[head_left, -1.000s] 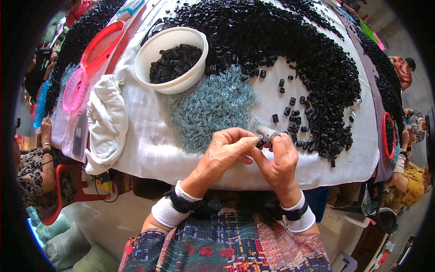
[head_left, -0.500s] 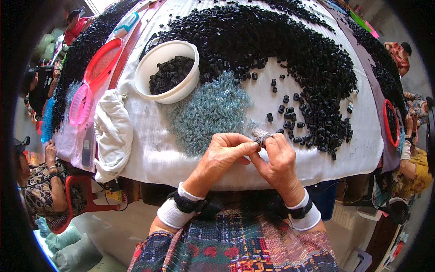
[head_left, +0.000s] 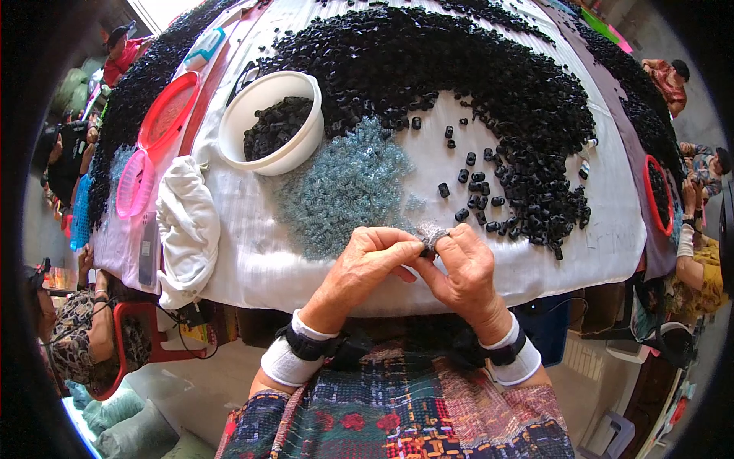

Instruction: Assembling or sorting small plastic shoe buckles and beads at a shared production table.

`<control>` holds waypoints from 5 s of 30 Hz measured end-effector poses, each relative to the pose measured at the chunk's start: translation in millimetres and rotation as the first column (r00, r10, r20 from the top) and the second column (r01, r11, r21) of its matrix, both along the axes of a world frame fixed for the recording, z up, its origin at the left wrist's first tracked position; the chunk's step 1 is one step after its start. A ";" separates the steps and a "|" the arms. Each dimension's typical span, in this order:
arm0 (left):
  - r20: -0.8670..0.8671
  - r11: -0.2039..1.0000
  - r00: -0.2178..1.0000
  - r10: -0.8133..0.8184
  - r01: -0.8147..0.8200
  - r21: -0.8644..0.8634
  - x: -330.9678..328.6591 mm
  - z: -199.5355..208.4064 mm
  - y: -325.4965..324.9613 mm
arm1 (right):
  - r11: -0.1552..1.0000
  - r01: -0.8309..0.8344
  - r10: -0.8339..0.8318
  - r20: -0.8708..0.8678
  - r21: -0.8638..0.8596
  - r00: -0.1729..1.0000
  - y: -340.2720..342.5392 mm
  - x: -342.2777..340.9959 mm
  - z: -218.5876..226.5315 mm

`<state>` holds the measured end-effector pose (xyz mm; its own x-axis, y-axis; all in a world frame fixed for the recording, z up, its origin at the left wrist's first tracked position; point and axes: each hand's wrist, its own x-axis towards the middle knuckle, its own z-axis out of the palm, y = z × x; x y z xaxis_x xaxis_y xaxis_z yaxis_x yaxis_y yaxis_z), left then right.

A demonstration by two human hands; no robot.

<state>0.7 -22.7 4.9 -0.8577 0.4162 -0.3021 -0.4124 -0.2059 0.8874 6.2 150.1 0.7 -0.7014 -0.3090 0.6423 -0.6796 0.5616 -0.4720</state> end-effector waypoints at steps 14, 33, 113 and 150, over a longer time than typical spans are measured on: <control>0.028 0.987 0.999 -0.040 0.035 0.155 -7.3 5.2 2.5 | 0.995 0.029 -0.006 0.234 -0.092 0.972 21.2 -5.5 18.7; -0.099 0.997 0.993 -0.058 0.062 0.039 -25.4 18.5 -4.4 | 0.995 -0.086 0.083 0.070 0.041 0.994 1.7 -28.5 30.4; 0.090 0.945 0.973 0.211 -0.227 0.236 -18.0 -0.9 -22.0 | 0.908 0.227 -0.247 0.012 0.351 0.969 0.8 -32.4 -25.4; -0.070 0.983 0.989 0.128 -0.118 0.143 -10.8 11.8 0.1 | 0.980 0.060 -0.022 0.194 -0.190 0.981 3.0 -11.3 35.0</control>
